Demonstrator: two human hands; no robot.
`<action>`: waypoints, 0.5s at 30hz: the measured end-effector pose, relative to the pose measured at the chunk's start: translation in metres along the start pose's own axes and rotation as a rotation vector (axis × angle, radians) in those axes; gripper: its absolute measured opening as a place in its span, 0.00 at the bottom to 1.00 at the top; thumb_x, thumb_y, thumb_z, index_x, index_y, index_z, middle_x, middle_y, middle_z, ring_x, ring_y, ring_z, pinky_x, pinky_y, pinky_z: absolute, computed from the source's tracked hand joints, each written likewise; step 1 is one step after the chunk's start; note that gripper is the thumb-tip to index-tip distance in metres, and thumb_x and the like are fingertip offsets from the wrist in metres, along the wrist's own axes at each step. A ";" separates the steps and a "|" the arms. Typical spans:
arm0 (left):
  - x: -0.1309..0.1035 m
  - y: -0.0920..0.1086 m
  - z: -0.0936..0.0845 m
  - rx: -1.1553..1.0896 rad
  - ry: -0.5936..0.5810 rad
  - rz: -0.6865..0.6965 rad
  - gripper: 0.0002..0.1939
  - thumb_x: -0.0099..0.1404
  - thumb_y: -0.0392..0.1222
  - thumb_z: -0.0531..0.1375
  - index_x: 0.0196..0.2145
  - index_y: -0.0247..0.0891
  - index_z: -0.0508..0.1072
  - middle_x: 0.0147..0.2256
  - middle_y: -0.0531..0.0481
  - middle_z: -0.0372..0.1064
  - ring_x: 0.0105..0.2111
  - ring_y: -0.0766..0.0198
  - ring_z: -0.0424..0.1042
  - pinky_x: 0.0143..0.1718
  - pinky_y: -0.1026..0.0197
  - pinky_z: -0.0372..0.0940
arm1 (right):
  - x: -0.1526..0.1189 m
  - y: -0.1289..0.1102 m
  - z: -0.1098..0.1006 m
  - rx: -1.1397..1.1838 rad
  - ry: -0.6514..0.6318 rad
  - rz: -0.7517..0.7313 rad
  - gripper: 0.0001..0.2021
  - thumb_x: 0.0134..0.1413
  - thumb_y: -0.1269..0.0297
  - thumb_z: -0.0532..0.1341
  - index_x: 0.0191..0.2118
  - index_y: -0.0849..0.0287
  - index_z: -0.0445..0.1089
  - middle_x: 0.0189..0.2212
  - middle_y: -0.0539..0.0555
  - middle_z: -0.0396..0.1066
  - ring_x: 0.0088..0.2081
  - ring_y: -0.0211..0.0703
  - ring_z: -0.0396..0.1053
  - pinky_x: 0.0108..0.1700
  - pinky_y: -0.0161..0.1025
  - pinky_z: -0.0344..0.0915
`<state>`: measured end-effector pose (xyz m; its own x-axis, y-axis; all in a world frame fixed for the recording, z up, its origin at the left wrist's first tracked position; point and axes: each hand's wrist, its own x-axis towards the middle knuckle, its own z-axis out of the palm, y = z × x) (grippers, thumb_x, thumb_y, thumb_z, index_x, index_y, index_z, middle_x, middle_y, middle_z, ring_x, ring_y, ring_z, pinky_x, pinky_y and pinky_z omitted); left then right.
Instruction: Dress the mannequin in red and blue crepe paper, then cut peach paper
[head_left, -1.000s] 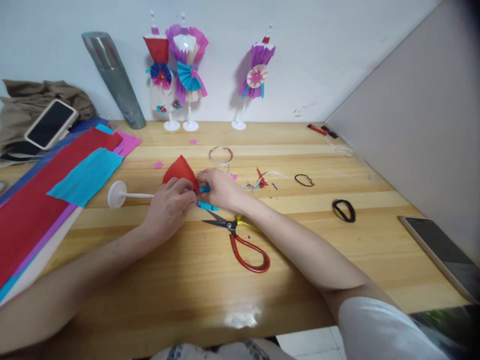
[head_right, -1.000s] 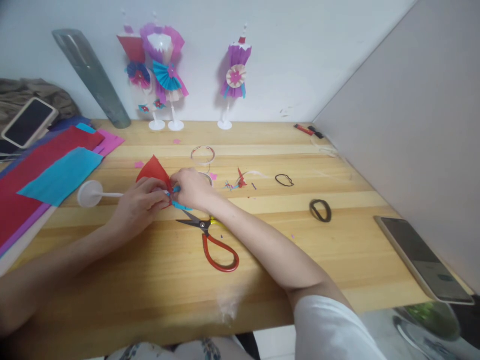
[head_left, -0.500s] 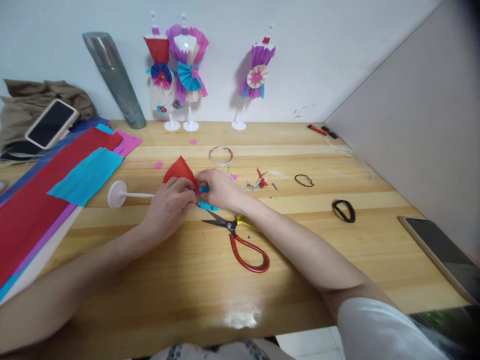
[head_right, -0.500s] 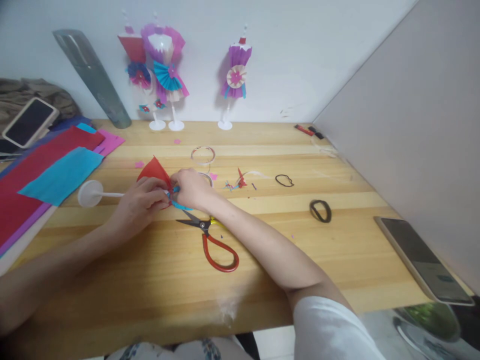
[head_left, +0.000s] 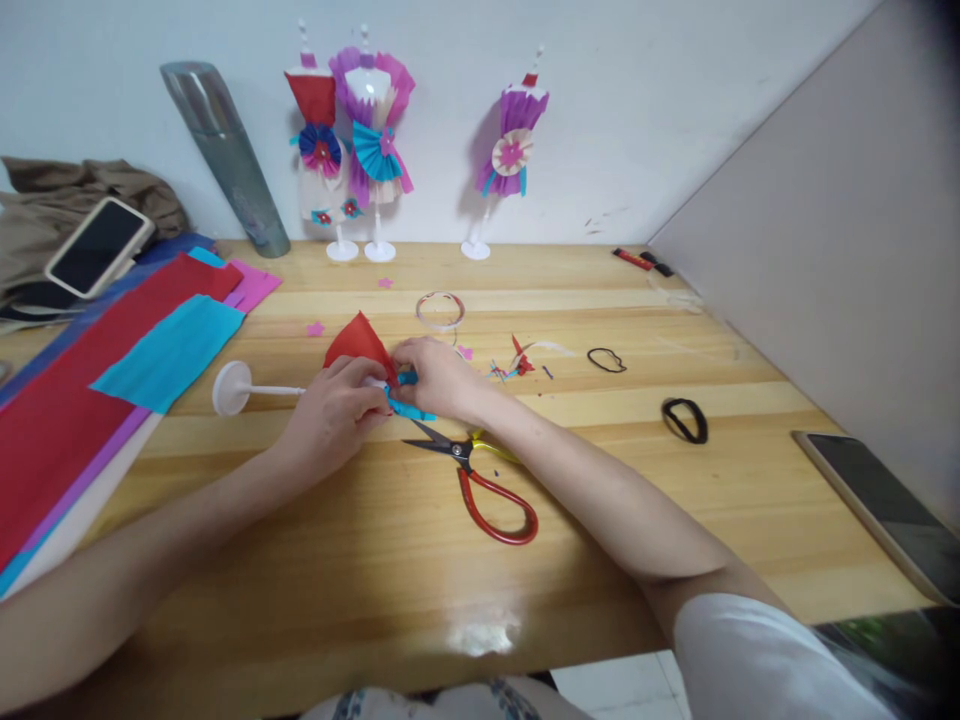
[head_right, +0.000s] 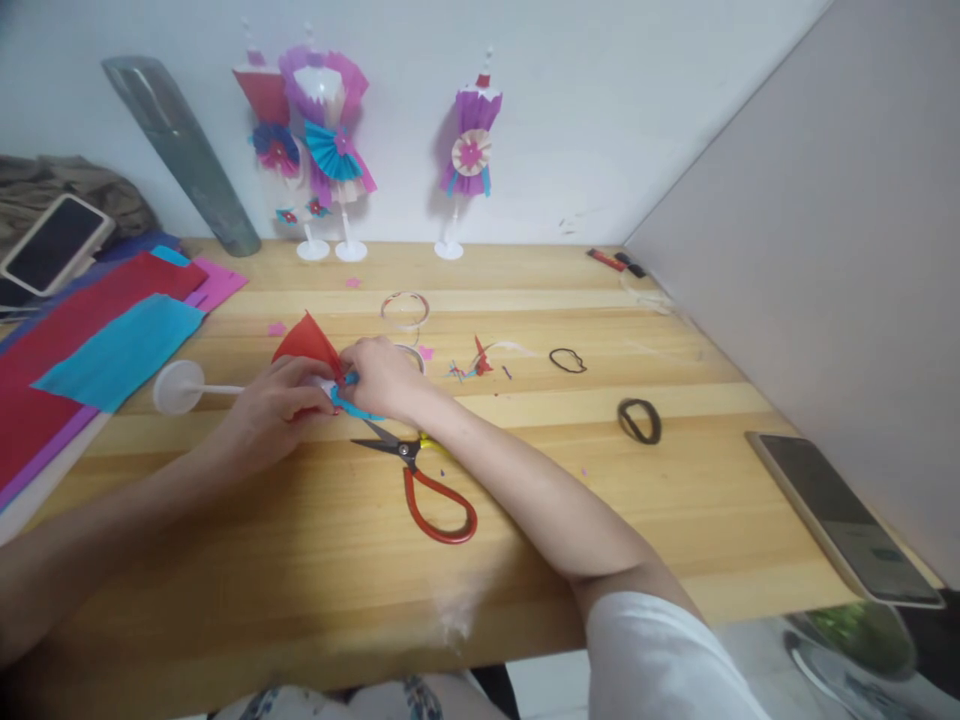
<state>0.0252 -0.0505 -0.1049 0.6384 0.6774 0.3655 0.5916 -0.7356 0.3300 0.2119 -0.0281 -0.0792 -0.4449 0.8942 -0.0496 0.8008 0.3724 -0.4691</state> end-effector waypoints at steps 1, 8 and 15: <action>0.000 0.000 0.000 0.002 0.002 -0.001 0.09 0.65 0.34 0.59 0.31 0.40 0.79 0.42 0.44 0.73 0.43 0.55 0.70 0.43 0.52 0.67 | 0.000 0.000 0.000 -0.002 0.001 0.000 0.06 0.50 0.67 0.64 0.36 0.59 0.76 0.40 0.58 0.77 0.41 0.48 0.71 0.37 0.37 0.60; -0.005 0.005 -0.002 0.061 0.003 0.057 0.11 0.67 0.34 0.58 0.29 0.39 0.79 0.45 0.41 0.73 0.43 0.53 0.69 0.42 0.51 0.68 | 0.001 0.002 0.001 -0.003 0.007 -0.009 0.06 0.50 0.67 0.64 0.36 0.59 0.76 0.39 0.57 0.77 0.41 0.47 0.71 0.36 0.37 0.60; -0.016 0.010 0.005 0.124 0.077 0.089 0.12 0.68 0.33 0.57 0.29 0.36 0.79 0.49 0.36 0.72 0.49 0.49 0.69 0.48 0.46 0.69 | 0.001 0.002 0.002 -0.011 0.022 -0.025 0.06 0.50 0.68 0.63 0.35 0.59 0.76 0.39 0.57 0.77 0.40 0.46 0.71 0.37 0.36 0.60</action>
<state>0.0235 -0.0688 -0.1114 0.6543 0.6037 0.4554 0.5936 -0.7832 0.1853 0.2122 -0.0270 -0.0821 -0.4563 0.8896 -0.0185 0.7938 0.3976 -0.4601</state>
